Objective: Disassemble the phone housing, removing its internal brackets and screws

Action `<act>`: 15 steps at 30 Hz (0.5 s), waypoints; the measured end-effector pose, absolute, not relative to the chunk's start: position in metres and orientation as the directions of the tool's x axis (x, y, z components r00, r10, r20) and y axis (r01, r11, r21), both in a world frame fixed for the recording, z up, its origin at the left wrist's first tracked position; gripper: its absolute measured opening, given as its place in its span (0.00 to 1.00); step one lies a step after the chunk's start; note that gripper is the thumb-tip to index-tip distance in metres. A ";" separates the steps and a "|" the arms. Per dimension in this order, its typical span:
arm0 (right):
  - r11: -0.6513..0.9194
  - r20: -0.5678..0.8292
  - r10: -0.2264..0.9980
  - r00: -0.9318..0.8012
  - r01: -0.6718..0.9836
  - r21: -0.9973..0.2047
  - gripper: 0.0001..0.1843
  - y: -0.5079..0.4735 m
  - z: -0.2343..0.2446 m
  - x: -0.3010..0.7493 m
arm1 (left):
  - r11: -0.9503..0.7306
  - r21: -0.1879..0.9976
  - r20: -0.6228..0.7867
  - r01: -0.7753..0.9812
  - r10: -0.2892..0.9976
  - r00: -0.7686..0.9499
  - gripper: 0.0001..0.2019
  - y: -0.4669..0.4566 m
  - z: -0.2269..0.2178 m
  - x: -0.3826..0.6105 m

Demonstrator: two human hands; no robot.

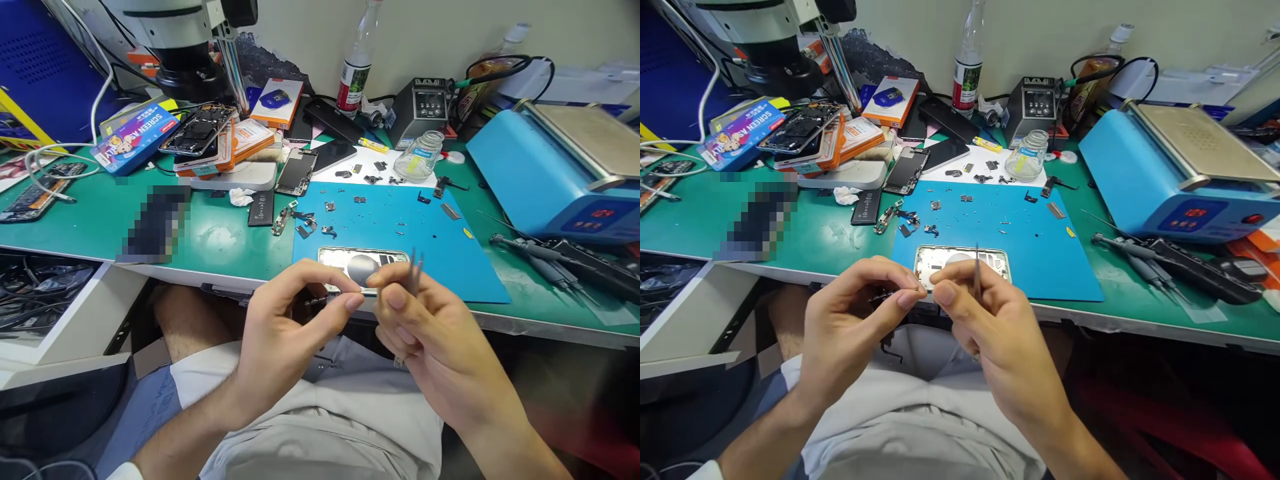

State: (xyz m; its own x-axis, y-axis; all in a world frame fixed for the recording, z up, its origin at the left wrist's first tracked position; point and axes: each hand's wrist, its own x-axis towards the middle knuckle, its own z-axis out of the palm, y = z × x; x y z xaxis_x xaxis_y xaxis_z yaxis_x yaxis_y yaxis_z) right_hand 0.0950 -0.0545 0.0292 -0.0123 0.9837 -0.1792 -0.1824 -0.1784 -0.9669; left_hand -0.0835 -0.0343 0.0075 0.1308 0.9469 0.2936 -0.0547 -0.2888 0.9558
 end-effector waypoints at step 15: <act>0.591 0.710 0.698 -0.091 0.633 -0.500 0.21 -0.084 0.013 0.103 | 0.386 0.836 -0.138 -0.390 0.835 0.532 0.02 -0.039 0.004 -0.090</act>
